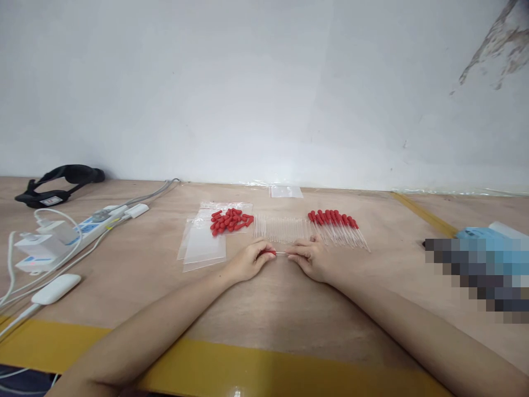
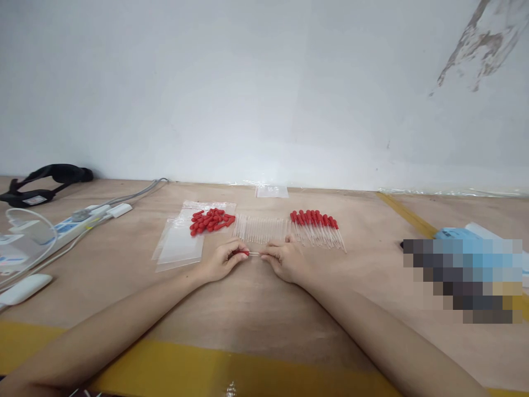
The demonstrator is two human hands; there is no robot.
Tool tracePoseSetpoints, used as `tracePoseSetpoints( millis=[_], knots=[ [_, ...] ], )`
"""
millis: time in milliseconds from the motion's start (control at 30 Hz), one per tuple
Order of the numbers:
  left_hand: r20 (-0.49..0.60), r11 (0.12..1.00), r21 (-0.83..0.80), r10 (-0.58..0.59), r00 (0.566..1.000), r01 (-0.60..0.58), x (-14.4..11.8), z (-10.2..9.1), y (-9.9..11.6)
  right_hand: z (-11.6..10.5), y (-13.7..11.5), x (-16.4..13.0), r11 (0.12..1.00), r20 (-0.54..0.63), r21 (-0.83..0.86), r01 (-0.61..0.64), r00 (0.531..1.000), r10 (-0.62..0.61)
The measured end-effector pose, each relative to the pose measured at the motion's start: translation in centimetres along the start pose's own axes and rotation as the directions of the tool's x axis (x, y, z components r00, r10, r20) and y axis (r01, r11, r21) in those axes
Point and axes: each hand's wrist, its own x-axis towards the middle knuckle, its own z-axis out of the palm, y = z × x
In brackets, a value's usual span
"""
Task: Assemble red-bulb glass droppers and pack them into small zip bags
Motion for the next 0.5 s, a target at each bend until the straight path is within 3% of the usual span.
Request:
tracePoseSetpoints(
  millis=[200,500],
  knots=[
    [0.028,0.986,0.154,0.063,0.998,-0.067,-0.1,0.2,0.2,0.0,-0.2,-0.1,0.983,-0.016,-0.176,0.042,0.999,-0.045],
    [0.029,0.976,0.189,0.104,0.994,-0.107,-0.1,0.4,0.3,0.1,-1.1,0.2,0.995,0.015,-0.096,-0.038,0.999,0.04]
  ],
)
